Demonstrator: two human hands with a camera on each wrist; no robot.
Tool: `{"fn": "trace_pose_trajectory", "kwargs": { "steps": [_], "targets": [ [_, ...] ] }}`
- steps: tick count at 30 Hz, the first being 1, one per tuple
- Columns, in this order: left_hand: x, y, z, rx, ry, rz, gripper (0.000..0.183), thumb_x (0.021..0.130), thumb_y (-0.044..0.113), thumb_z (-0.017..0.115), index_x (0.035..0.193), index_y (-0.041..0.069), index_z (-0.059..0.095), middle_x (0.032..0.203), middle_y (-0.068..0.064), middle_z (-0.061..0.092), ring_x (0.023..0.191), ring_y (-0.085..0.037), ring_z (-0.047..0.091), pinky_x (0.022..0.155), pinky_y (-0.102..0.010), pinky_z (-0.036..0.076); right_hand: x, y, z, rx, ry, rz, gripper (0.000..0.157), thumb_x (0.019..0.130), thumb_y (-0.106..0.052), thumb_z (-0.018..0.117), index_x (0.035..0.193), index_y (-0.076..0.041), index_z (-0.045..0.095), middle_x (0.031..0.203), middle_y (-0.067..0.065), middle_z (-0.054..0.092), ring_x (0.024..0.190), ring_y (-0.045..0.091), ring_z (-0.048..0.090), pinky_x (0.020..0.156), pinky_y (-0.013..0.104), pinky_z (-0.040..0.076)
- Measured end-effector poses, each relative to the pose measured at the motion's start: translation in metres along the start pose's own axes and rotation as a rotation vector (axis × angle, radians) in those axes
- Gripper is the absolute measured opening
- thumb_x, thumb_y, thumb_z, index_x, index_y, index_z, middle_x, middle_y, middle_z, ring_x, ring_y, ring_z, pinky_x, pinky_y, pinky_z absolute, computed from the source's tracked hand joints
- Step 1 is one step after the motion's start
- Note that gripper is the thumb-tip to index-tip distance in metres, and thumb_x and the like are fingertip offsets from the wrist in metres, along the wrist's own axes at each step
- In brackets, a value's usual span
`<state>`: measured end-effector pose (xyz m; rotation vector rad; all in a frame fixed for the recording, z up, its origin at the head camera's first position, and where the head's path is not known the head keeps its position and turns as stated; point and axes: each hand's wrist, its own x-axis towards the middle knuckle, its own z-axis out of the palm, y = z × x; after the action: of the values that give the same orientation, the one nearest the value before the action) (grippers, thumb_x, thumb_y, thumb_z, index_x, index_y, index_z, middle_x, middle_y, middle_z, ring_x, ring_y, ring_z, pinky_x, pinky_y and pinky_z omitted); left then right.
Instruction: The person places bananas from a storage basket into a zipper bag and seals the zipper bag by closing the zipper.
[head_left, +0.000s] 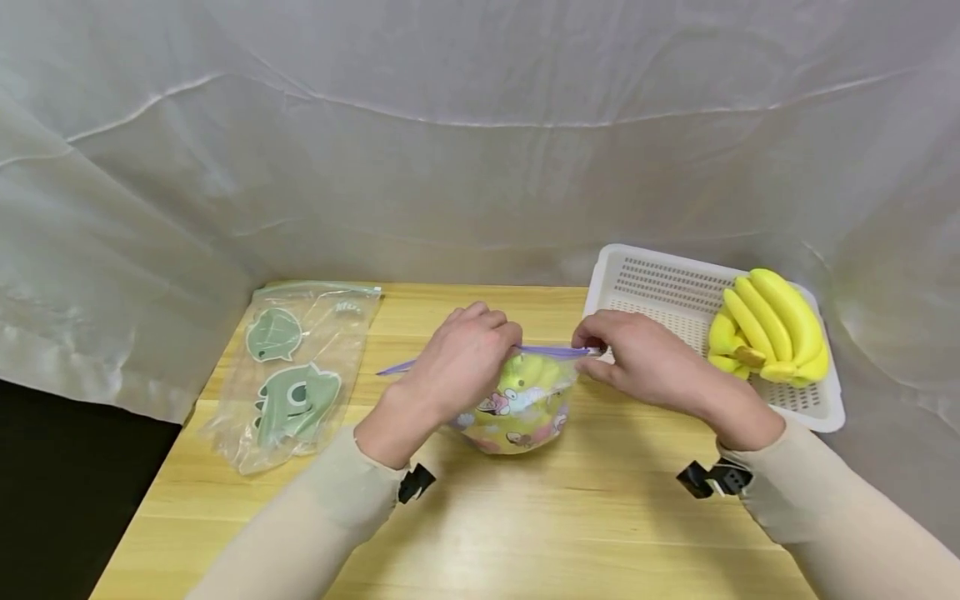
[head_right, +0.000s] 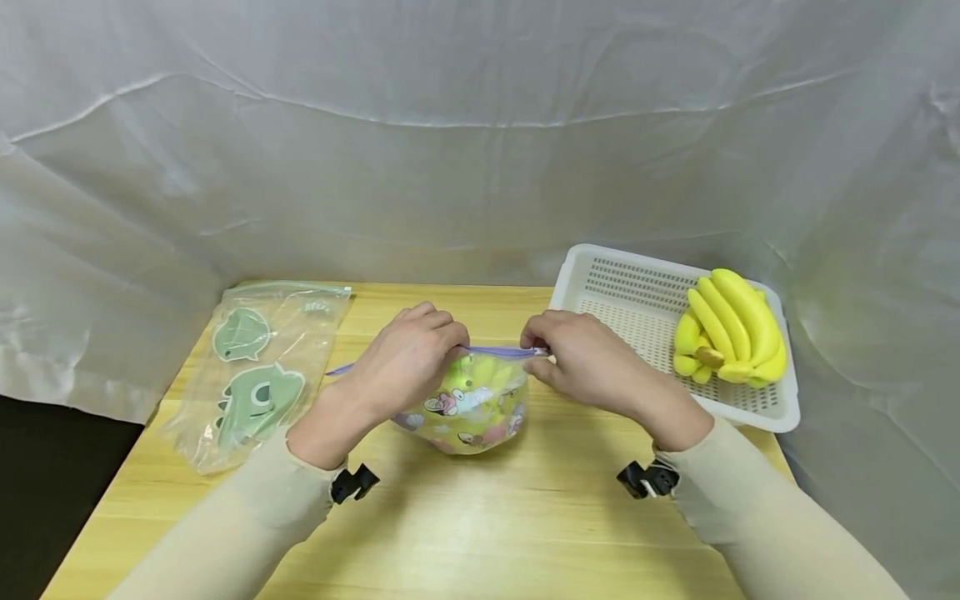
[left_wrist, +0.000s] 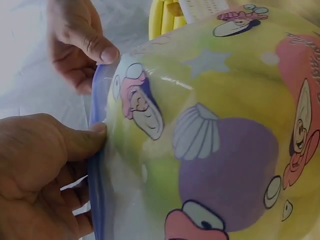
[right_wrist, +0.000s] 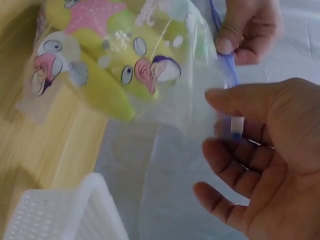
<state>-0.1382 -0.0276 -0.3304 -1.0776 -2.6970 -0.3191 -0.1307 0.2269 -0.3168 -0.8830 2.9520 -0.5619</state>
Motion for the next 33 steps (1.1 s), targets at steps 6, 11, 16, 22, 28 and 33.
{"fn": "trace_pose_trajectory", "kwargs": {
  "steps": [6,11,16,22,28,33],
  "targets": [
    [-0.003,-0.005,0.006,0.070,0.057,0.078,0.019,0.095,-0.008,0.062,0.101,0.007,0.072,0.098,-0.005,0.074,0.091,-0.023,0.062,0.082,-0.033,0.051,-0.003,0.008,0.008,0.095,0.127,0.024,0.005,0.096,-0.013,0.075,0.094,-0.014,0.071,0.088,-0.002,0.068,0.082,0.015,0.060,0.074,0.037,0.051],
    [-0.002,-0.004,0.007,0.107,0.055,0.111,0.020,0.093,-0.008,0.061,0.103,0.005,0.072,0.096,-0.005,0.071,0.090,-0.023,0.060,0.082,-0.033,0.051,-0.001,0.012,0.017,0.112,0.207,0.029,0.006,0.093,-0.009,0.070,0.091,-0.014,0.068,0.089,0.000,0.068,0.081,0.018,0.061,0.073,0.037,0.051],
    [0.006,0.002,0.003,0.038,-0.003,0.043,0.017,0.099,0.024,0.065,0.107,0.010,0.072,0.101,-0.002,0.070,0.097,-0.023,0.057,0.088,-0.037,0.049,-0.003,0.014,0.016,0.098,0.204,0.020,0.005,0.092,-0.009,0.071,0.091,-0.013,0.068,0.088,0.000,0.068,0.080,0.020,0.061,0.072,0.037,0.051],
    [0.021,0.010,0.007,-0.040,-0.049,0.053,0.025,0.104,0.038,0.066,0.115,0.016,0.073,0.112,0.003,0.074,0.105,-0.019,0.056,0.092,-0.037,0.045,-0.004,0.015,0.013,0.102,0.173,0.015,0.007,0.094,-0.011,0.074,0.093,-0.013,0.068,0.087,-0.002,0.067,0.080,0.017,0.060,0.072,0.036,0.049],
    [0.027,0.014,0.007,-0.045,-0.081,0.029,0.011,0.104,0.025,0.065,0.099,0.017,0.071,0.094,0.006,0.070,0.090,-0.017,0.051,0.080,-0.032,0.039,-0.003,0.016,0.014,0.075,0.191,-0.008,0.008,0.092,-0.011,0.080,0.094,-0.012,0.072,0.087,-0.003,0.068,0.079,0.014,0.062,0.071,0.035,0.051],
    [0.039,0.020,0.005,-0.075,-0.105,0.012,0.018,0.101,0.034,0.063,0.106,0.017,0.070,0.100,0.006,0.070,0.093,-0.017,0.050,0.086,-0.034,0.043,-0.005,0.014,0.011,0.081,0.235,0.000,0.009,0.090,-0.010,0.082,0.092,-0.012,0.074,0.091,-0.001,0.068,0.085,0.018,0.066,0.075,0.040,0.054]
  ]
}}
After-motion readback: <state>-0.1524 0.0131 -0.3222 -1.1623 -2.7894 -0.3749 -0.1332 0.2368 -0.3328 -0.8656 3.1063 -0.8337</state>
